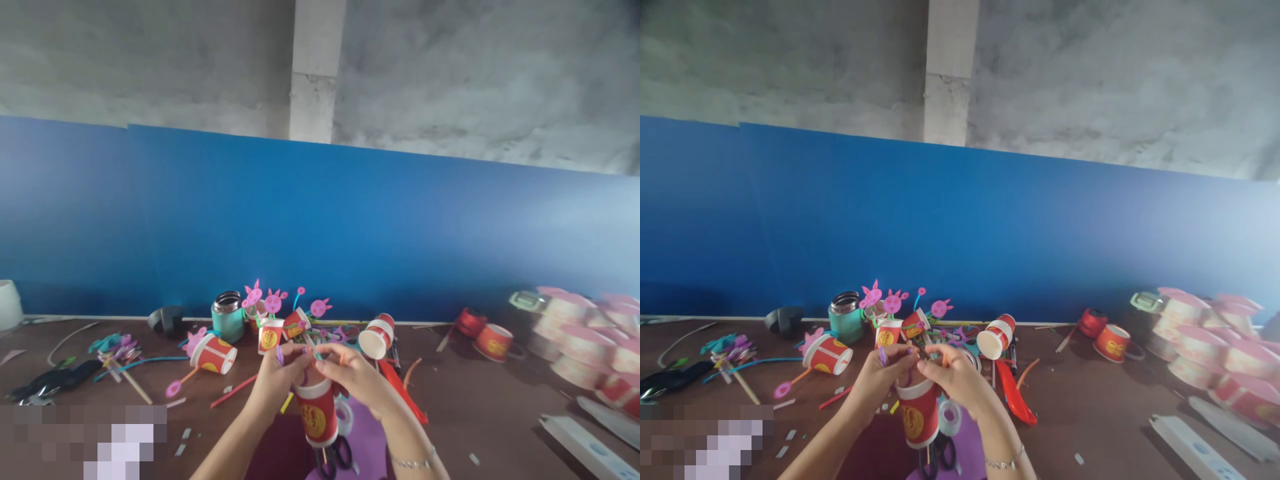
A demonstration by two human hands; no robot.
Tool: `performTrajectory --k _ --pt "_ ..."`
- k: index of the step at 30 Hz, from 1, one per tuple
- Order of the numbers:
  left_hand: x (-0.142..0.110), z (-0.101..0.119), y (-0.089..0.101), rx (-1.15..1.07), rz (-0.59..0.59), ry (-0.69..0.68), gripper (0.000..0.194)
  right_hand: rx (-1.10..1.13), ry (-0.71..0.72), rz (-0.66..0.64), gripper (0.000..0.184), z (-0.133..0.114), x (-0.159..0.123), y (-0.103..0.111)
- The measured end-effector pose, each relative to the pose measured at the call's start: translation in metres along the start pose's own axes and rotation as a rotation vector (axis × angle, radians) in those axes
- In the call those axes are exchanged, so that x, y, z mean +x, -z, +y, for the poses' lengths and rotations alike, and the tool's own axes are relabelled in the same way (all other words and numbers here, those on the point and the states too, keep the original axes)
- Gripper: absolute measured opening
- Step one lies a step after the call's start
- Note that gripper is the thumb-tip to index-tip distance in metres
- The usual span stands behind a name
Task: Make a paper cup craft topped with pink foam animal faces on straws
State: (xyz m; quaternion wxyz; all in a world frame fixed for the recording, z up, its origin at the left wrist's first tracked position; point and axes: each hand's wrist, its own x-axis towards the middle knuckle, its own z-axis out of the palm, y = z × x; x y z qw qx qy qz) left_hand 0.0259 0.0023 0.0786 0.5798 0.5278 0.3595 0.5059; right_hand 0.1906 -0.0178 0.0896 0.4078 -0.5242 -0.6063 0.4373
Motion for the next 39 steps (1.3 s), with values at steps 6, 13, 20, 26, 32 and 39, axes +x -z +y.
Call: performTrajectory --k 6,13,20,26,32,39 --pt "0.000 0.011 0.005 -0.046 0.091 -0.004 0.030 0.157 -0.065 0.022 0.049 -0.013 0.000 0.003" --pt "0.002 0.011 0.008 -0.028 -0.006 -0.017 0.024 0.009 0.172 0.111 0.034 -0.015 0.004 -0.004" --pt "-0.003 0.014 0.003 0.077 -0.079 -0.121 0.019 -0.113 0.039 0.006 0.032 -0.015 -0.002 -0.011" --pt "-0.005 0.013 -0.002 0.002 -0.136 -0.010 0.028 -0.145 0.010 -0.024 0.037 -0.006 0.003 -0.007" --pt "-0.007 0.005 -0.003 -0.020 -0.114 0.044 0.033 -0.136 0.085 -0.095 0.034 -0.012 -0.002 -0.009" --pt "-0.008 0.005 -0.003 0.142 -0.010 -0.165 0.032 -0.085 0.109 -0.088 0.025 -0.022 -0.007 -0.016"
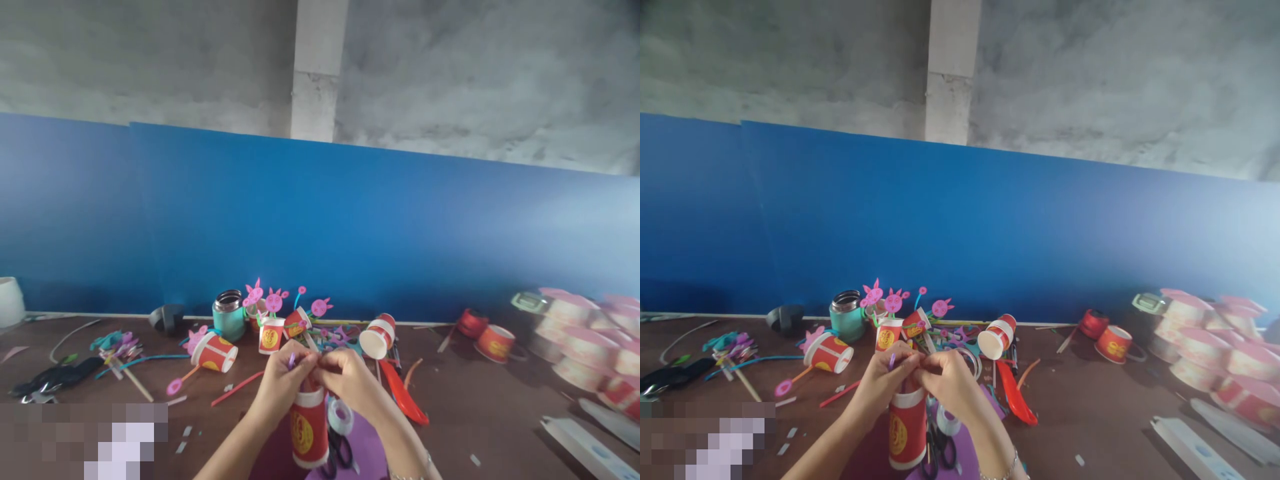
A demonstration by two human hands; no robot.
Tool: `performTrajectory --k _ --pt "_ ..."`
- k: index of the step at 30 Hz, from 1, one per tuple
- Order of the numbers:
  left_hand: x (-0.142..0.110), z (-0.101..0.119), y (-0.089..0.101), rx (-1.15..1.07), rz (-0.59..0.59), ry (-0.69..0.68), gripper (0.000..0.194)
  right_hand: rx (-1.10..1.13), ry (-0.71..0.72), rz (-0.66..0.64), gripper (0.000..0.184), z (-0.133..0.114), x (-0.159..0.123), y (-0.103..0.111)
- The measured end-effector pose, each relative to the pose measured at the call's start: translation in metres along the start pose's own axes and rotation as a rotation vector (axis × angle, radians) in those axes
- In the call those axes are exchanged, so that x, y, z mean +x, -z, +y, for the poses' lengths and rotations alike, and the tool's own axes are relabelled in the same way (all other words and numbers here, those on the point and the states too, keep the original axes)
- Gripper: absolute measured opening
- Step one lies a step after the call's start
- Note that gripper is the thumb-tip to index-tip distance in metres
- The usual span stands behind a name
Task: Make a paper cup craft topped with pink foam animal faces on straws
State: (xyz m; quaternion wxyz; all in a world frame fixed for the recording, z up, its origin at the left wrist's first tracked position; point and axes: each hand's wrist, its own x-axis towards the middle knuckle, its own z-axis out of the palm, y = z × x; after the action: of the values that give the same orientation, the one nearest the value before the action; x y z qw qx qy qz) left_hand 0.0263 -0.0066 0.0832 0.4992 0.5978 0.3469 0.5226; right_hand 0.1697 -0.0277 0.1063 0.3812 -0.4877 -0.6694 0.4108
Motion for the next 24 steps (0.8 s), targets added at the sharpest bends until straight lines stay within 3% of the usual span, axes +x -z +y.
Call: performTrajectory --k 5,10,17,21,24 --pt "-0.004 -0.001 -0.006 -0.057 0.050 0.086 0.037 0.037 -0.015 -0.057 0.015 -0.001 -0.003 0.005" --pt "-0.007 -0.002 -0.009 -0.145 0.115 0.146 0.037 0.040 -0.007 -0.098 0.020 -0.004 -0.006 0.007" --pt "-0.001 0.008 -0.003 -0.050 -0.039 0.095 0.030 0.014 -0.052 -0.096 0.017 -0.002 -0.004 0.005" --pt "0.003 0.012 0.006 -0.228 0.019 0.150 0.056 0.095 -0.074 -0.030 0.020 0.003 0.002 0.008" --pt "0.006 0.014 0.014 -0.315 0.087 0.197 0.057 0.147 -0.098 0.036 0.021 0.007 0.005 0.013"
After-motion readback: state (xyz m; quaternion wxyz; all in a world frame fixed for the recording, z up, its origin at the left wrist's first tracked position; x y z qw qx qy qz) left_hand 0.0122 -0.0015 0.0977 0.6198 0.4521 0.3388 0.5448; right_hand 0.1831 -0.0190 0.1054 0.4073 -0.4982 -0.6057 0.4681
